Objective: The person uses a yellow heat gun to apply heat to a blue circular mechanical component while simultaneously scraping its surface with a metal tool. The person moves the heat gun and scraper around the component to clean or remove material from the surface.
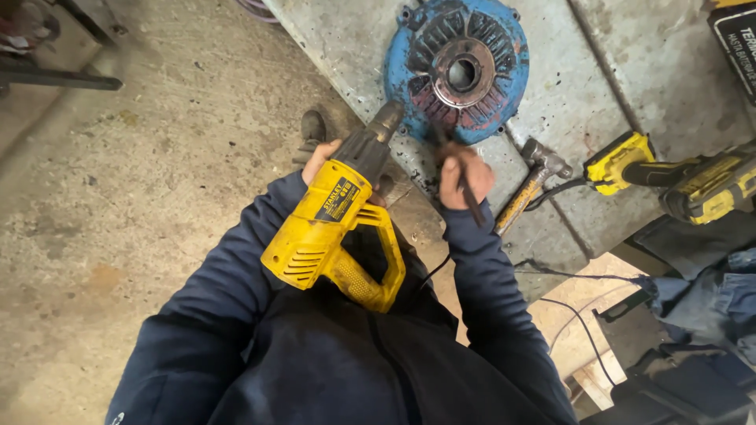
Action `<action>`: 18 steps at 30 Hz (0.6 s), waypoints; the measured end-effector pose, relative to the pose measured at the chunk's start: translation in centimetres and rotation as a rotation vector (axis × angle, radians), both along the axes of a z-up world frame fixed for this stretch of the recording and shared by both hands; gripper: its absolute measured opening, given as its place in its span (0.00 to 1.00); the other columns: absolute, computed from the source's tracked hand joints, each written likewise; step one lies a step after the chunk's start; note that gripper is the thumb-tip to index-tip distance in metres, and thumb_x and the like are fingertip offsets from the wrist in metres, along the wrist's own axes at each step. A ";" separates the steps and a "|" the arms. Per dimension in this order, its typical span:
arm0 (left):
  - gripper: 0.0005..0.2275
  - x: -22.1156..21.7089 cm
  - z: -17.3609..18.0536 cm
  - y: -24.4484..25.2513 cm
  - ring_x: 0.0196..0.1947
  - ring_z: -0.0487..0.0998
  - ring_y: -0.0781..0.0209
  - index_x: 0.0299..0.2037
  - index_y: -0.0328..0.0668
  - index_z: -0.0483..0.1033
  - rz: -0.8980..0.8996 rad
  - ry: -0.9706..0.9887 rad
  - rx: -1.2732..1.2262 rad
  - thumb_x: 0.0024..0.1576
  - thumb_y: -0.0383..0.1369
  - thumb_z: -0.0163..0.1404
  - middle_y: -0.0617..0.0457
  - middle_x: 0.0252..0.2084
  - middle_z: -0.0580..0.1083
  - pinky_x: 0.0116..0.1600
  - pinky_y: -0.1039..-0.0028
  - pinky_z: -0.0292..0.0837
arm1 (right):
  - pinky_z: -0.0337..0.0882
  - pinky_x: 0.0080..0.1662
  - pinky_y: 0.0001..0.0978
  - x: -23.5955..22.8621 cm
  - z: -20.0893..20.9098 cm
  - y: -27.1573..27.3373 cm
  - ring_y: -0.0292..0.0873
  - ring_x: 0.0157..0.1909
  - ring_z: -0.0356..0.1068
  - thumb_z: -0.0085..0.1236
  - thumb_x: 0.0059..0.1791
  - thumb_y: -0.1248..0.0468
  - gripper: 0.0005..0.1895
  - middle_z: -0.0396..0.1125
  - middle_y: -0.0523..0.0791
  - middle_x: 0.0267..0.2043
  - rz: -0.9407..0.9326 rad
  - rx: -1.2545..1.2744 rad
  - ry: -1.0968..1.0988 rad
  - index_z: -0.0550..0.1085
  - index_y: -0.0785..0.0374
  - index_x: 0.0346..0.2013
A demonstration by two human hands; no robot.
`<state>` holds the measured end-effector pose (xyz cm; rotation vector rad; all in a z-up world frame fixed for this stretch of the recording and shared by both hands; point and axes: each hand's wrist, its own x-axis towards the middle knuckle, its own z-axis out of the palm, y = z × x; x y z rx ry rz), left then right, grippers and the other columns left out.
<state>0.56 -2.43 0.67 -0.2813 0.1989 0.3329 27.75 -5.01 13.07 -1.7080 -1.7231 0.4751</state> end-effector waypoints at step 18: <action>0.37 -1.4 0.0 4.3 0.54 0.75 0.19 0.62 0.29 0.69 -0.228 -0.030 -0.174 0.60 0.61 0.37 0.28 0.51 0.76 0.55 0.42 0.73 | 0.69 0.45 0.29 -2.0 2.2 2.5 0.35 0.38 0.65 0.62 0.54 0.68 0.08 0.68 0.46 0.37 -0.338 -0.190 0.314 0.71 0.66 0.45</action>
